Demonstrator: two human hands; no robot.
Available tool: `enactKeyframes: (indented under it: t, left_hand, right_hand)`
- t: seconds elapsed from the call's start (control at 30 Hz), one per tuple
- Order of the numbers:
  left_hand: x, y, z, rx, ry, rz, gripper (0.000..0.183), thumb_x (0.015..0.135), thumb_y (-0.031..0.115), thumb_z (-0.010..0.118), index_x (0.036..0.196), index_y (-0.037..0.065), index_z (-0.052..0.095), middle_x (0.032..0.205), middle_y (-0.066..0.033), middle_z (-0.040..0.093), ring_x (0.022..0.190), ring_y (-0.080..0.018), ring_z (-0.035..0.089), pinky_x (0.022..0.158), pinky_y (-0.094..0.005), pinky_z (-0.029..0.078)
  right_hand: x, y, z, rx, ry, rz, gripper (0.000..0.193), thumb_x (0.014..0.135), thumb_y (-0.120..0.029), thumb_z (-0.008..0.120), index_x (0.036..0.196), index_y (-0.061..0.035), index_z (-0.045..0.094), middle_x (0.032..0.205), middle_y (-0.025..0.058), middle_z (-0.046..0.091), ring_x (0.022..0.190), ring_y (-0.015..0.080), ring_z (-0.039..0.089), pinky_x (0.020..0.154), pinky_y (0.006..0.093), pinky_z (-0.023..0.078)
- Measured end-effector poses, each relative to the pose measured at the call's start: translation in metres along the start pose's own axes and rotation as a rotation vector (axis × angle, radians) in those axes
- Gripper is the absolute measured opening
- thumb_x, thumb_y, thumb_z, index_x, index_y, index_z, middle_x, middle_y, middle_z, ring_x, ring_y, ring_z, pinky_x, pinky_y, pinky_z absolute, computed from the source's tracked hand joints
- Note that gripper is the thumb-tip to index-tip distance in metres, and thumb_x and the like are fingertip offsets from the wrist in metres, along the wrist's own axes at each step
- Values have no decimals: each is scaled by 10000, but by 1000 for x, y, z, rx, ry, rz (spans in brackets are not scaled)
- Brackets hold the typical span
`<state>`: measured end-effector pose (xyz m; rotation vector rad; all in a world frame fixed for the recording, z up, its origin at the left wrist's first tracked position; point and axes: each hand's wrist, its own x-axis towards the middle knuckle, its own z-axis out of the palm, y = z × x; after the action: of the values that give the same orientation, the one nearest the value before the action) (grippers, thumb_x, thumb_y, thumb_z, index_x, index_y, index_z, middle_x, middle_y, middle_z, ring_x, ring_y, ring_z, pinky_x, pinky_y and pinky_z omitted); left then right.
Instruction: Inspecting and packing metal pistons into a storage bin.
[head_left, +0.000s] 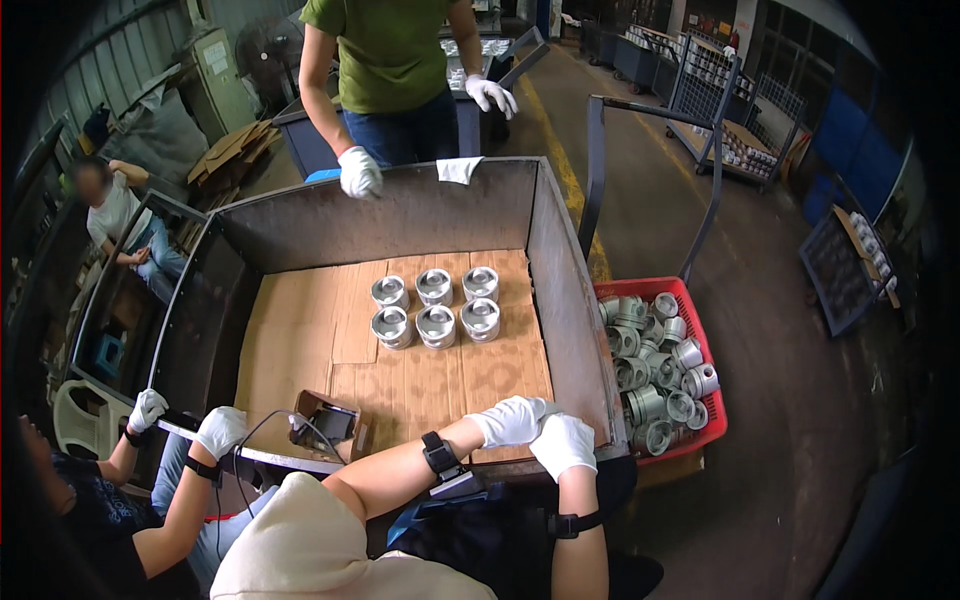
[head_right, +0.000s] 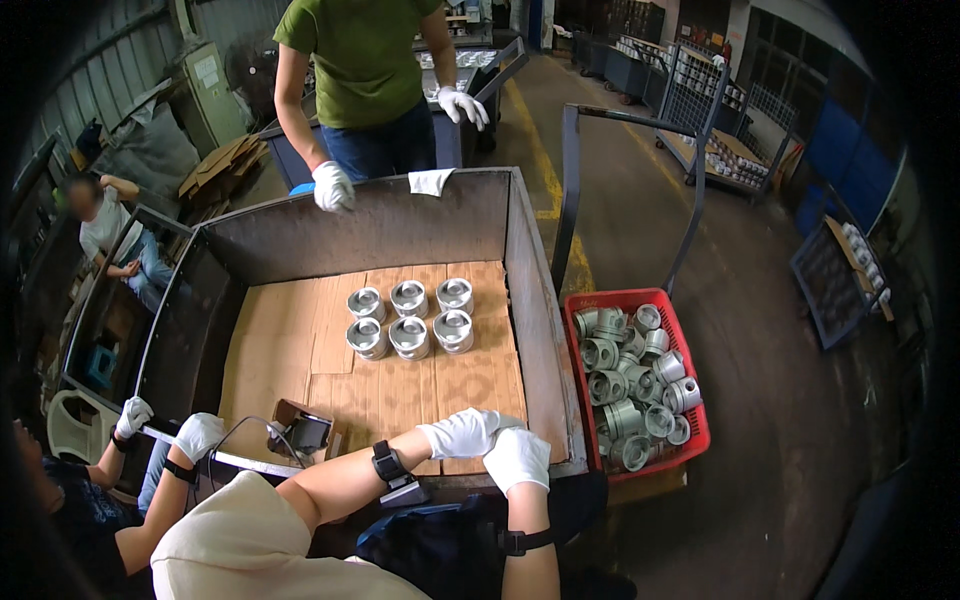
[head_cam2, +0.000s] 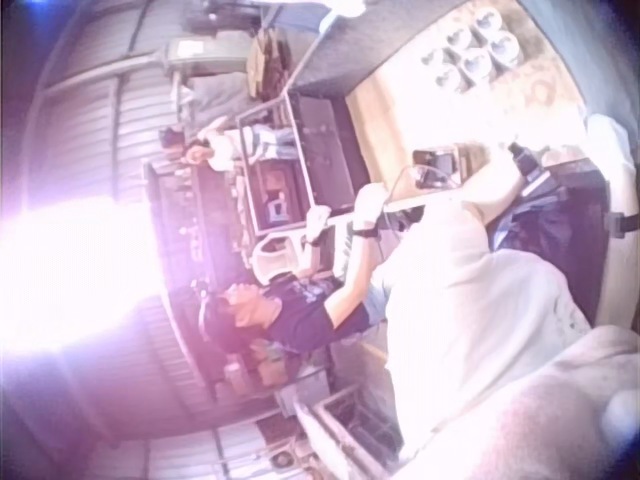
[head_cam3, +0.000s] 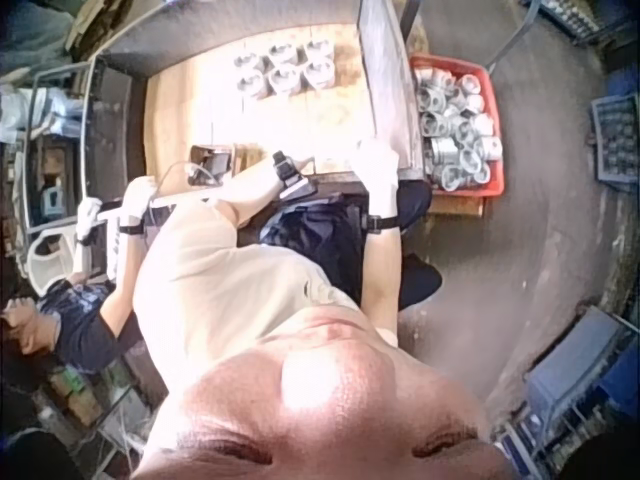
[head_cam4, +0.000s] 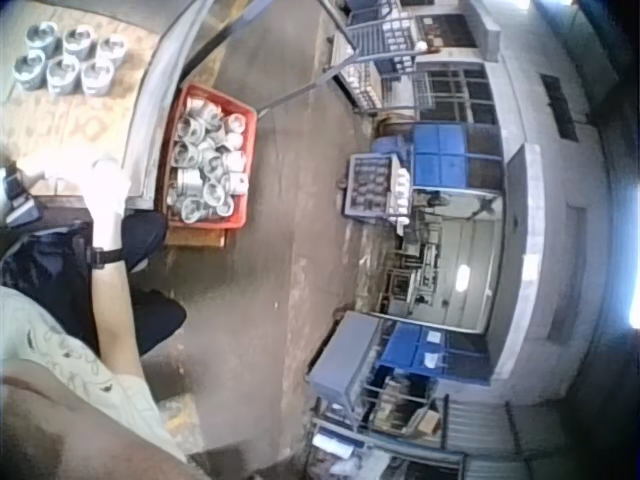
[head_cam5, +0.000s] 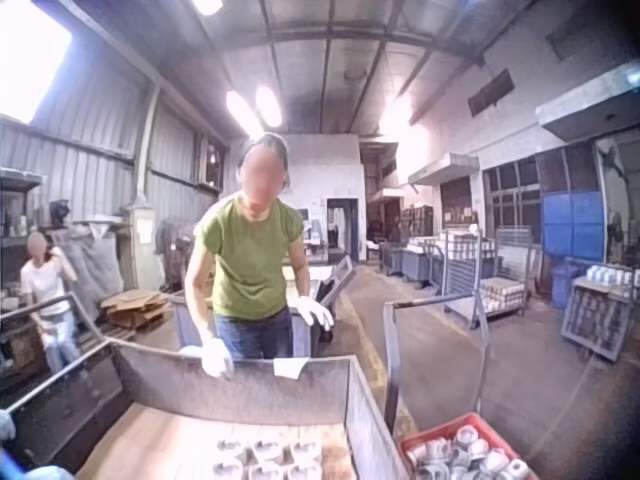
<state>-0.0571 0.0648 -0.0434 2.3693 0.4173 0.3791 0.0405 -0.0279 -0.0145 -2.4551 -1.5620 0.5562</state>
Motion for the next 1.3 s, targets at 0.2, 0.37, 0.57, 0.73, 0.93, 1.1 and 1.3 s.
enactKeyframes:
  t: [0.2,0.37,0.57,0.73,0.93,1.1,1.3]
  left_hand:
    - [0,-6,4,-68,43,55,152,751,107,529,755,-39,570,678,-261,579,616,-413,592,538,-455,458]
    - [1,-12,12,-76,26,5,158,753,112,530,749,-42,562,676,-262,578,630,-412,594,552,-453,462]
    - [1,0,0,-41,0,11,159,756,109,525,782,-40,573,677,-256,579,632,-407,596,556,-455,463]
    - [1,-8,5,-33,-22,18,199,769,109,512,892,-14,608,713,-244,590,639,-395,597,557,-448,465]
    - [2,-15,10,-17,-98,12,336,783,114,501,1098,76,611,786,-221,606,674,-381,602,580,-436,476]
    - [2,-3,1,-14,-35,45,238,777,116,506,961,17,619,723,-228,595,632,-386,597,555,-443,468]
    - [1,5,-5,2,-7,57,157,763,115,513,770,-37,551,653,-246,571,573,-399,584,515,-453,455]
  right_hand:
    - [0,1,2,32,29,-19,220,749,-223,573,788,-44,694,815,196,659,811,352,642,736,432,499]
    - [3,7,11,21,38,-12,248,725,-272,610,789,-48,696,808,192,661,806,355,646,733,431,509]
    - [2,7,9,13,38,-11,247,717,-269,615,789,-47,697,803,190,661,801,353,647,732,429,509]
    - [2,6,9,10,50,-39,202,735,-209,580,767,-48,699,787,199,659,785,350,649,718,432,502]
    - [2,6,8,3,37,-25,233,725,-250,600,787,-48,698,798,190,660,800,351,647,727,428,509]
    - [0,3,5,13,37,-24,205,739,-199,569,787,-48,700,795,198,660,790,351,648,725,433,503]
    - [0,5,8,11,67,-41,201,739,-202,570,769,-49,696,786,193,659,780,351,648,715,434,503]
